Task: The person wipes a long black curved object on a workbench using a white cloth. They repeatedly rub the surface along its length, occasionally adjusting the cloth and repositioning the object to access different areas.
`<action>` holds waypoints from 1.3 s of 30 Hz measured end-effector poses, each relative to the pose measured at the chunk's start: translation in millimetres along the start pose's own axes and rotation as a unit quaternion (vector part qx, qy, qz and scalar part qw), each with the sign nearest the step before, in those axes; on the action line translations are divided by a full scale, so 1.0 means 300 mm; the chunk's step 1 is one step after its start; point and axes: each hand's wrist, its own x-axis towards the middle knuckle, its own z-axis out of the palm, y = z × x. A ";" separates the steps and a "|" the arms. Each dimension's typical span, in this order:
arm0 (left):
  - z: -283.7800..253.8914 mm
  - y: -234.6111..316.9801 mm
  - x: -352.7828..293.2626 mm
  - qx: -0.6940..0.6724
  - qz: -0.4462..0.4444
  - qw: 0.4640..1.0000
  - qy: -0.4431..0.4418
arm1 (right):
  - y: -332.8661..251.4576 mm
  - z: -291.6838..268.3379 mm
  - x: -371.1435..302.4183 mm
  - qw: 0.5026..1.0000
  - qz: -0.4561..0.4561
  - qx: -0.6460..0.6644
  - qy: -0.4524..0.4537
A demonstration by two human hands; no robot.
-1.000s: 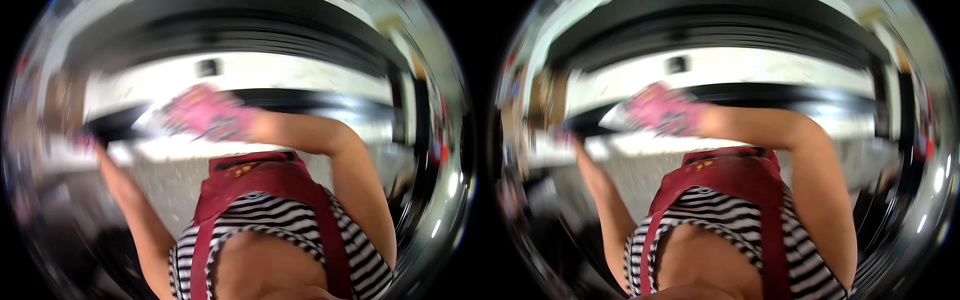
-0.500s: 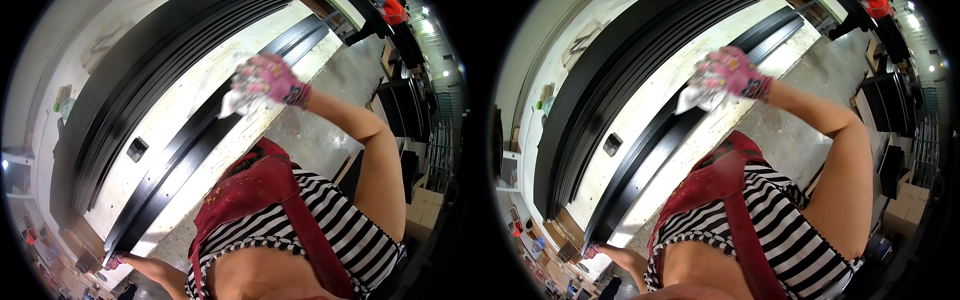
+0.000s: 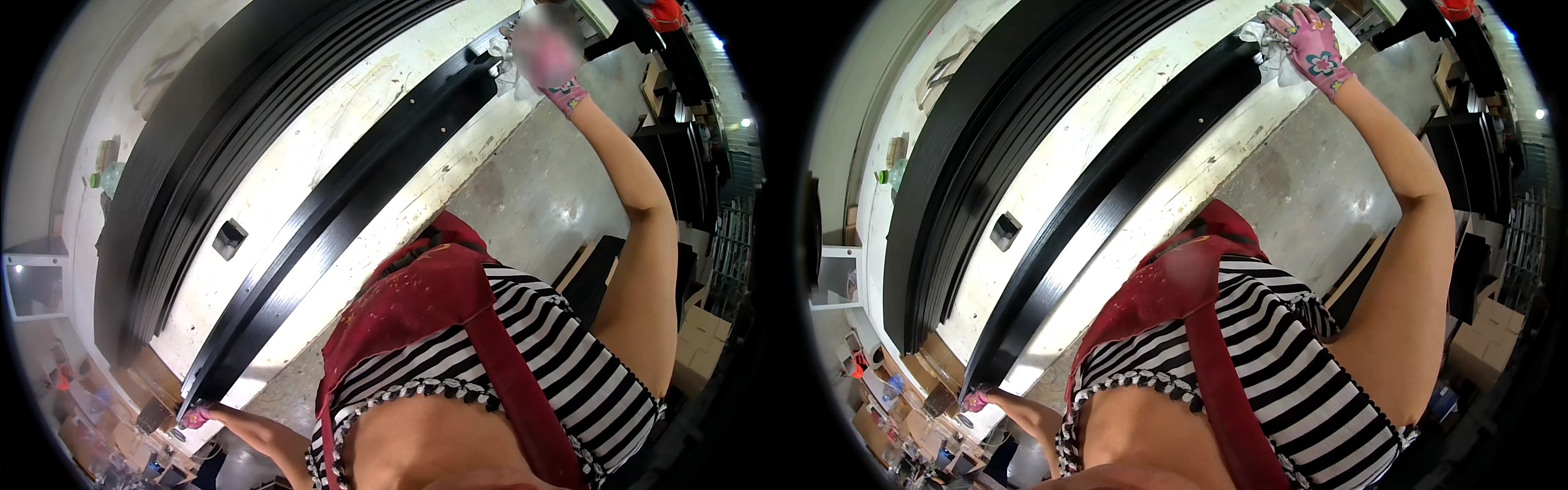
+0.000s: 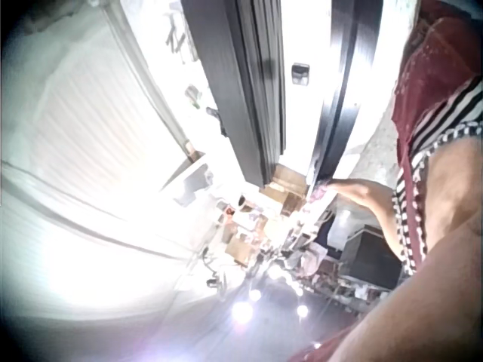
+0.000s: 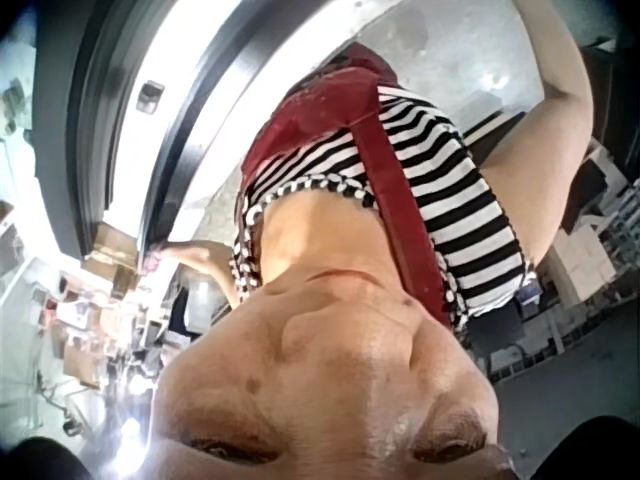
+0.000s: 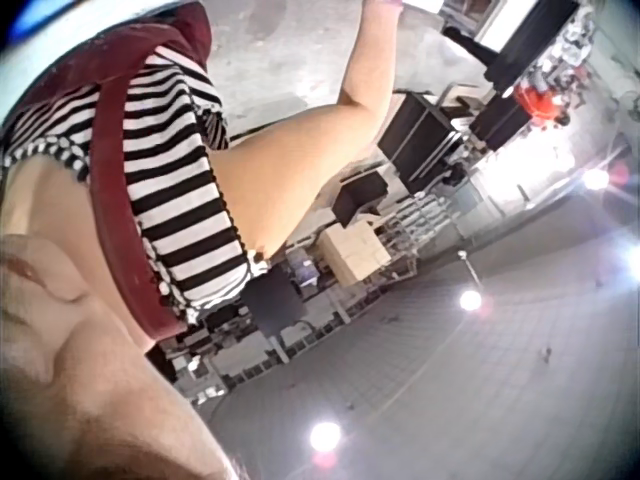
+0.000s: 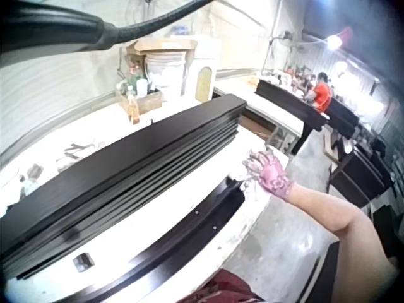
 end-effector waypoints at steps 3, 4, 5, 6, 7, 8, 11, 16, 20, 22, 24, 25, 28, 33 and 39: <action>0.036 0.084 0.009 -0.020 0.079 0.995 -0.050 | 0.041 0.111 -0.043 0.992 0.015 0.125 0.022; 0.078 0.117 0.005 -0.039 0.095 0.989 -0.109 | 0.123 0.281 -0.132 0.966 0.019 0.254 0.054; 0.122 0.174 -0.006 -0.049 0.111 0.975 -0.185 | 0.186 0.376 -0.200 0.921 0.025 0.380 0.085; 0.146 0.202 -0.041 -0.056 0.106 0.955 -0.270 | 0.144 0.358 -0.176 0.948 0.061 0.307 0.066; 0.171 0.228 -0.095 -0.061 0.095 0.927 -0.358 | 0.093 0.333 -0.129 0.968 0.088 0.228 0.047; 0.219 0.274 -0.135 -0.035 0.092 0.873 -0.479 | 0.057 0.280 -0.124 0.982 0.123 0.144 0.013; 0.393 0.464 -0.336 0.164 0.277 0.752 -0.575 | -0.101 0.179 -0.082 0.906 0.176 0.383 0.032; 0.513 0.476 -0.367 0.172 0.197 0.764 -0.590 | -0.300 -0.080 0.013 0.986 0.033 0.157 0.036; 0.504 0.435 -0.376 0.160 0.316 0.750 -0.559 | -0.155 0.011 -0.025 0.990 0.040 0.124 0.047; 0.502 0.397 -0.372 0.151 0.296 0.757 -0.562 | 0.018 0.186 -0.101 0.993 0.069 0.088 0.032; 0.494 0.371 -0.370 0.160 0.298 0.756 -0.560 | 0.212 0.265 -0.138 0.960 0.180 0.194 0.088; 0.491 0.370 -0.379 0.166 0.298 0.757 -0.558 | 0.315 0.288 -0.138 0.979 0.146 0.105 0.100; 0.498 0.436 -0.411 0.197 0.346 0.748 -0.530 | 0.518 0.340 -0.108 0.979 0.192 0.054 0.048; 0.513 0.430 -0.395 0.172 0.408 0.731 -0.519 | 0.828 0.476 -0.154 0.952 0.284 -0.083 -0.078; 0.450 0.347 -0.369 0.258 0.352 0.735 -0.519 | 0.868 0.386 -0.142 0.897 0.358 0.171 0.196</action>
